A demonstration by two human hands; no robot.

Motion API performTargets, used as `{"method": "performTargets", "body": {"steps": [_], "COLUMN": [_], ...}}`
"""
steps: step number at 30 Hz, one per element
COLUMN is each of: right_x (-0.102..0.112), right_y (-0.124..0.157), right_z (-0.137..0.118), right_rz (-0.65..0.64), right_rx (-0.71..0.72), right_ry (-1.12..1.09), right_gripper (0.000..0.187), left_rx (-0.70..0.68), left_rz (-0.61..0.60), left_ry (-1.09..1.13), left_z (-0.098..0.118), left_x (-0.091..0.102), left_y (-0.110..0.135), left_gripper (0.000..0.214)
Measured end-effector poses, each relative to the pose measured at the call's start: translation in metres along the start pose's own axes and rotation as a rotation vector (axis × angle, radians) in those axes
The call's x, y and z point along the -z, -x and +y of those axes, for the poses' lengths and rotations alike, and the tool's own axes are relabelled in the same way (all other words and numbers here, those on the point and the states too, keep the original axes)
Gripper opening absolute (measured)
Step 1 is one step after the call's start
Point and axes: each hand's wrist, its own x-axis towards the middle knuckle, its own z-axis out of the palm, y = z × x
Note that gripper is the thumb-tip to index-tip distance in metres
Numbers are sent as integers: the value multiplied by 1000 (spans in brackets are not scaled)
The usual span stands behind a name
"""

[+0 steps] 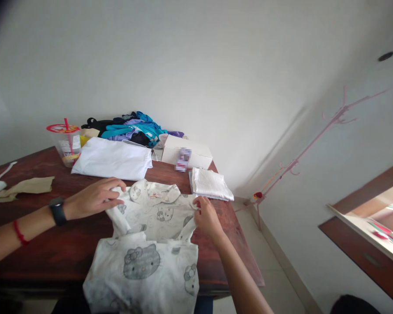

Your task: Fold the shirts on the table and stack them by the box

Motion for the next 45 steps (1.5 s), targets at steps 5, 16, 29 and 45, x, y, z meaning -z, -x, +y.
{"method": "performTargets", "body": {"steps": [5,16,29,45], "right_x": [20,2,40,-4], "right_y": [22,72,86,95], "right_z": [15,-88,-91,-131], "right_rz": [171,-453,-396,-388], "right_rx": [-147,315,248,137], "right_ry": [159,-25,-134,-261], "right_gripper": [30,35,13,35], "left_rx": [148,69,126,474], "left_rz": [61,-203,-194,-420], "left_ry": [-218,53,37,-101], "left_z": [-16,124,136,143], "left_x": [11,-32,-15,-18], "left_y": [35,39,38,32], "left_gripper": [34,72,16,57]}}
